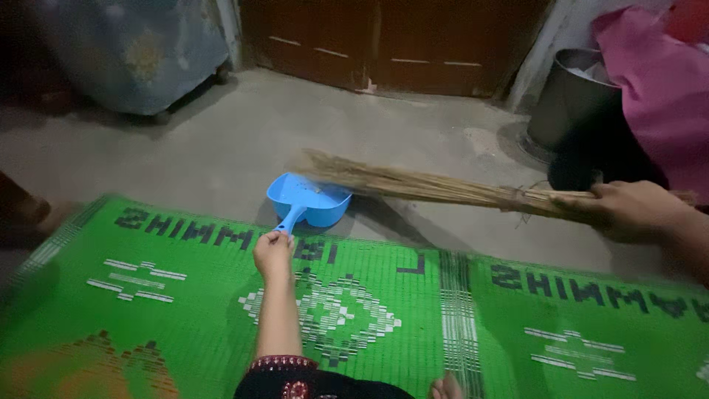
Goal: The person sweeps debris off a green floor mat using a broom made of sticks, then uses a blue dustpan to collect and remove the gathered material.
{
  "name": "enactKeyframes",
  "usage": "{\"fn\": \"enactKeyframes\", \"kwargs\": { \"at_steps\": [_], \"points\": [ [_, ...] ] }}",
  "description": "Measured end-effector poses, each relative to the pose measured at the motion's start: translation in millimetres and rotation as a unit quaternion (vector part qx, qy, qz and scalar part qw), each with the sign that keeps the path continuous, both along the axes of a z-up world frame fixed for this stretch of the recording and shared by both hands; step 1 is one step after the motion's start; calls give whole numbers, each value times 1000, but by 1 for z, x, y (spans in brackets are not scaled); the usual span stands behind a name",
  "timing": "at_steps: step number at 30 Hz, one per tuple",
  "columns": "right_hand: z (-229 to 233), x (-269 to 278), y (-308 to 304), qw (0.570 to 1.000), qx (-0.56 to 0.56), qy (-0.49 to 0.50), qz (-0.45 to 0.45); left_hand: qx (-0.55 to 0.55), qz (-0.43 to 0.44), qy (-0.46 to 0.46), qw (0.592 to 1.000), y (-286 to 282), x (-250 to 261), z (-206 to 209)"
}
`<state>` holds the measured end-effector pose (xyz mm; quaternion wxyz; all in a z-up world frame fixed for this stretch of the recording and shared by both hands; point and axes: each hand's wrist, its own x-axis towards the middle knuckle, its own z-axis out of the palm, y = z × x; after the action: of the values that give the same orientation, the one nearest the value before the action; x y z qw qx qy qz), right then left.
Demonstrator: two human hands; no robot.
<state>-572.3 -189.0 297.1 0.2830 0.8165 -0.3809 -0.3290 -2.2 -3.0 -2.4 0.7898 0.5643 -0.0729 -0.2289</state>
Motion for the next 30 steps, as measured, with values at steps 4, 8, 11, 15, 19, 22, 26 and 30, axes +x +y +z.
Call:
{"fn": "enactKeyframes", "kwargs": {
  "at_steps": [4, 8, 11, 15, 19, 22, 26, 30],
  "points": [
    [-17, -34, -30, 998, 21, -45, -33, -6, -1, 6, 1000, 2, 1, 3],
    [-30, -90, -58, 985, 36, -145, -85, 64, -4, -38, 997, 9, -4, 13],
    [-39, -113, -73, 984, 18, -144, -102, 84, -3, -75, 994, 12, -8, 18],
    [-49, -97, -64, 979, -25, -136, -152, 219, 15, -127, 967, 12, -6, 19],
    [-49, -56, -26, 976, -33, -165, -135, 110, 5, -95, 989, 7, 1, 5],
    [-53, -28, -3, 981, -9, -142, -129, 91, 0, -76, 993, 5, 3, 0],
    [-67, -12, 18, 985, 7, -126, -114, 139, -6, -87, 986, 10, 3, 2],
    [-66, -29, 32, 982, 41, -172, -63, 30, -38, -45, 998, 1, 12, -13]
  ]
}}
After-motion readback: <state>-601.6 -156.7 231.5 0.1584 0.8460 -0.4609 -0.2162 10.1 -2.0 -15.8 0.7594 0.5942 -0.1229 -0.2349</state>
